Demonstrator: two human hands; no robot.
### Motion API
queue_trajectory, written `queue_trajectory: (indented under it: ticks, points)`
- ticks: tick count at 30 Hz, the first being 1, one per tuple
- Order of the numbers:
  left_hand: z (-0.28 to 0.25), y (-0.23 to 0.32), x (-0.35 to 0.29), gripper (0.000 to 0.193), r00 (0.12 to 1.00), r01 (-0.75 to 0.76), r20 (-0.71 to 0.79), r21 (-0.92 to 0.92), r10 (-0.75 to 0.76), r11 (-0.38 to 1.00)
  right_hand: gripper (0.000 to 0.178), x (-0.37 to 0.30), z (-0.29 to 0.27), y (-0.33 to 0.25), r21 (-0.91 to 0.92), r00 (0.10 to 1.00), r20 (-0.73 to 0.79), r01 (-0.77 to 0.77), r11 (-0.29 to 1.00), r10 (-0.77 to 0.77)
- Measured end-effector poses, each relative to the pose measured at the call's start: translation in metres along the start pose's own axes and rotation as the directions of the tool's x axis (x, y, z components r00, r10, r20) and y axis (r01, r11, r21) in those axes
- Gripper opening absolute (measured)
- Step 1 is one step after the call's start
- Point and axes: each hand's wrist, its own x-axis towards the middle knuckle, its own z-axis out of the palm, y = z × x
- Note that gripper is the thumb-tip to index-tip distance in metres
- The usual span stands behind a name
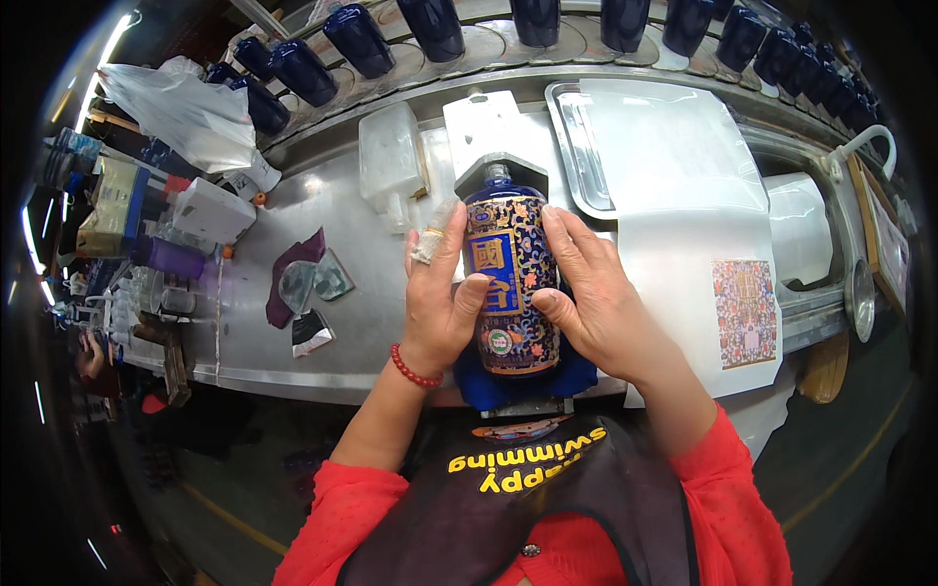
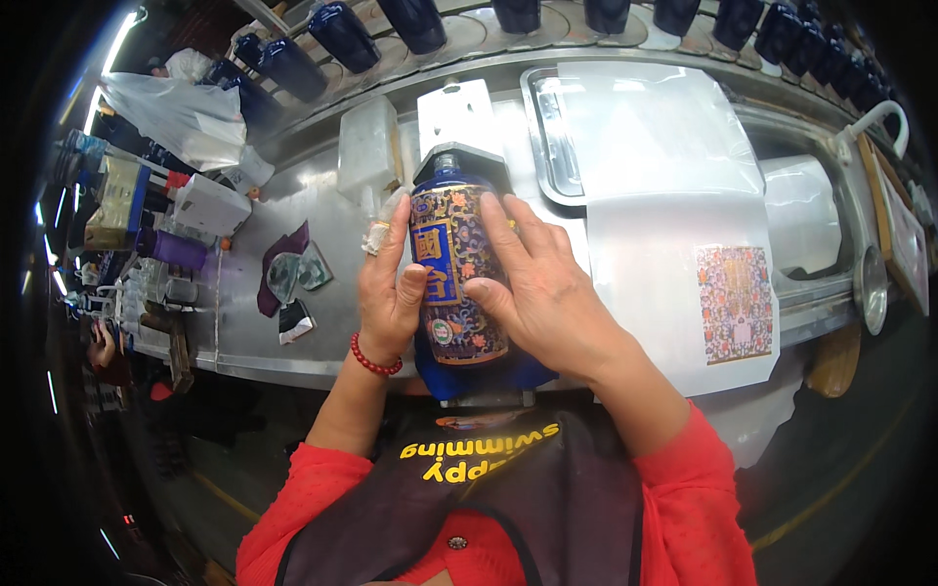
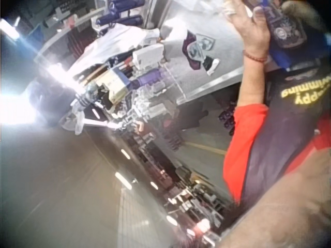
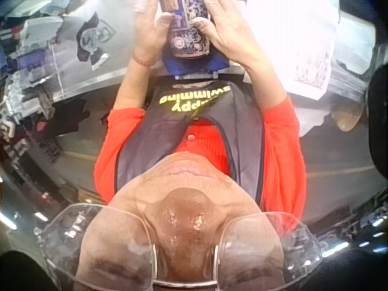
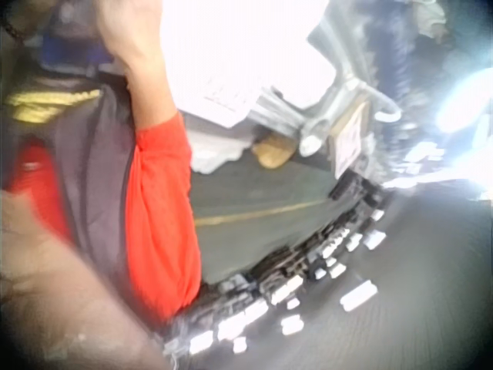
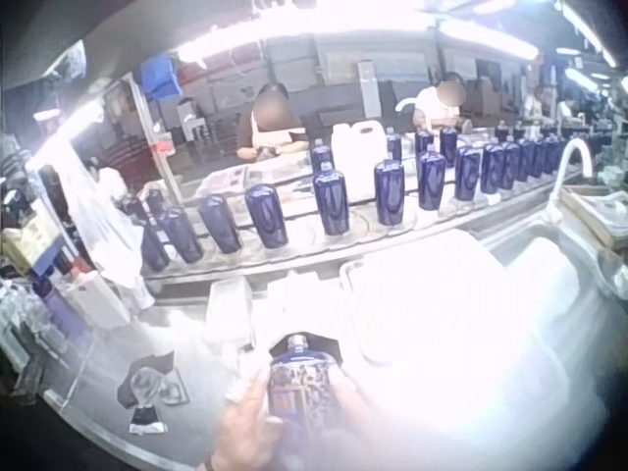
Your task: The person applies a decorative sticker to a dark blue cylindrical container, smooths it with a green tool, and then applies a second sticker to the same container. The person uses a green plastic squeegee to press the stickers onto the container's surface.
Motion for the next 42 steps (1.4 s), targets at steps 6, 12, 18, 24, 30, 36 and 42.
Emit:
queue_trajectory:
  ticks: [6, 12, 18, 24, 30, 36, 42]
  points:
    - [0.002, -0.002, 0.0, 0.076, 0.999, 0.048, 0.015, -0.074, -0.047, 0.996, 0.076, 0.006, 0.003, 0.005, 0.098, 0.999, 0.022, -0.036, 0.995, 0.034]
    - [-0.002, -0.001, 0.004, 0.077, 1.0, 0.005, -0.007, -0.04, -0.006, 0.999, 0.077, 0.011, -0.005, 0.003, 0.108, 0.998, 0.028, -0.053, 0.993, 0.05]
    - [-0.006, 0.001, 0.01, 0.078, 0.998, -0.027, 0.053, 0.049, 0.025, 0.998, 0.077, 0.02, -0.006, 0.003, -0.01, 0.999, 0.052, 0.011, 1.0, -0.01]
    - [-0.003, 0.001, 0.009, 0.078, 0.999, -0.006, 0.039, -0.009, 0.006, 1.0, 0.08, 0.021, -0.004, 0.006, 0.035, 0.999, 0.048, 0.011, 0.999, -0.013]
    - [-0.001, 0.002, 0.01, 0.078, 1.0, 0.005, 0.017, -0.041, -0.004, 0.999, 0.084, 0.021, -0.004, 0.01, 0.073, 0.998, 0.062, 0.02, 0.997, -0.024]
    - [0.001, 0.0, 0.007, 0.083, 0.998, 0.049, 0.031, -0.091, -0.046, 0.995, 0.084, 0.021, -0.001, 0.015, 0.096, 0.998, 0.043, 0.049, 0.994, -0.053]
    - [0.011, -0.01, -0.001, 0.089, 0.996, 0.041, -0.065, -0.242, -0.059, 0.969, 0.083, 0.014, 0.0, 0.015, 0.214, 0.998, 0.028, -0.058, 0.975, 0.053]
